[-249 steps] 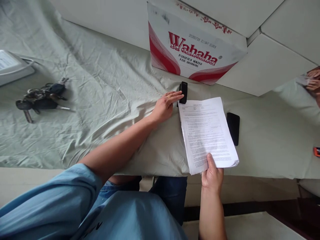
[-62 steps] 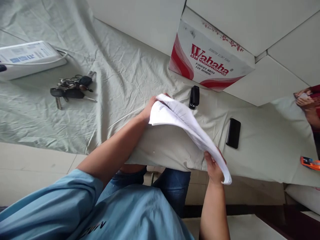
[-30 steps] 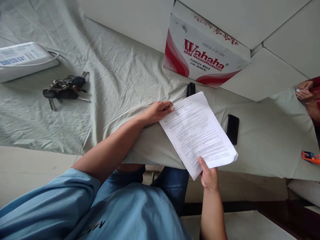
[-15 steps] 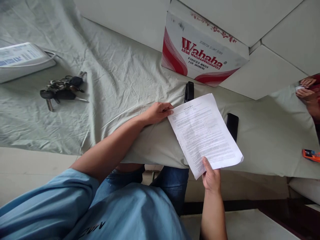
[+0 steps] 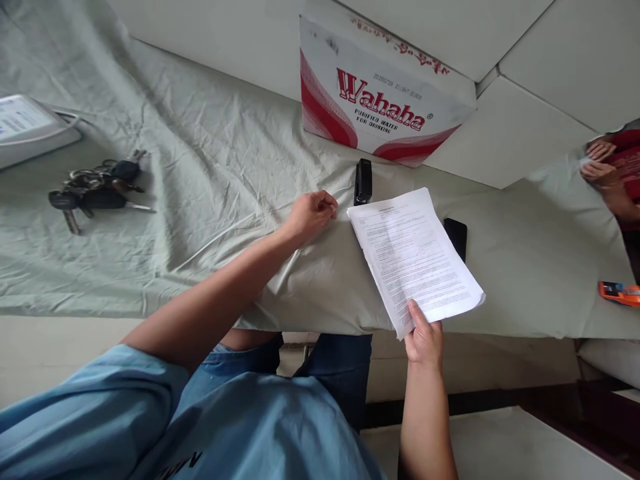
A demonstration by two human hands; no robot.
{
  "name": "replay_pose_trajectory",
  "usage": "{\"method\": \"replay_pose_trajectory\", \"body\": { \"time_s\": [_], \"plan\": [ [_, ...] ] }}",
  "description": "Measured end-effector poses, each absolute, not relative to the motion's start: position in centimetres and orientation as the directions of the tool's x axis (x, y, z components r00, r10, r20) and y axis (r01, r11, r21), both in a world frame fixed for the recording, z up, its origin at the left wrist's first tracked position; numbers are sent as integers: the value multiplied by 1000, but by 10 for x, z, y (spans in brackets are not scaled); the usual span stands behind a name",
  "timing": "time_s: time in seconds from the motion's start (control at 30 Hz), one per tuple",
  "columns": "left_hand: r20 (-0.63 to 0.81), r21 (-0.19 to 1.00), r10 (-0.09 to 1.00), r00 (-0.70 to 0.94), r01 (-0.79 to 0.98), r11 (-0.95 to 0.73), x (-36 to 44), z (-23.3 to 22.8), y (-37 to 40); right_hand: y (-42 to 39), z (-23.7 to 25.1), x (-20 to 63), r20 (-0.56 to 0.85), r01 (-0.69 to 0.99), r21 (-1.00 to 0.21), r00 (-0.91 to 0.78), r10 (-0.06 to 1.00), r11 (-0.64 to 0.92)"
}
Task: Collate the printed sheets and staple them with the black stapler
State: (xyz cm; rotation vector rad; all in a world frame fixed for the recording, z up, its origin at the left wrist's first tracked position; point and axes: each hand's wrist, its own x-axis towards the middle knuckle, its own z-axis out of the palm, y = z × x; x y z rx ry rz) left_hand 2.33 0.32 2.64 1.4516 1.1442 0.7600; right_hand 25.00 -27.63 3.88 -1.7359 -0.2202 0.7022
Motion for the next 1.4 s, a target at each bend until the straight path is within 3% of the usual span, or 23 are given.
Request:
{"method": "replay_pose_trajectory", "body": {
  "time_s": [0.23,0.4,0.57,0.8,1.17,1.4],
  "plan": [
    [-14,908,968,252,408,-93,43,16,23,-265,32,252,-303,-192,-947,804,512,-259],
    [132,847,920,368,441,-298,53,10,23,-259,30,248,-286,-204,-955,830,479,-216],
    [60,759,876,479,548,-352,61,12,9,-254,30,243,-294,-213,-953,827,479,-216],
    [127,696,881,455,592,-406,65,4,0,-255,23,239,-302,-231,-951,833,464,-205],
    [81,614,835,544,633,-472,71,20,3,-255,28,228,-370,-271,-927,780,505,-260],
    [57,673,823,566,587,-450,58,21,3,-266,27,218,-328,-265,-944,806,492,-195]
  ]
}}
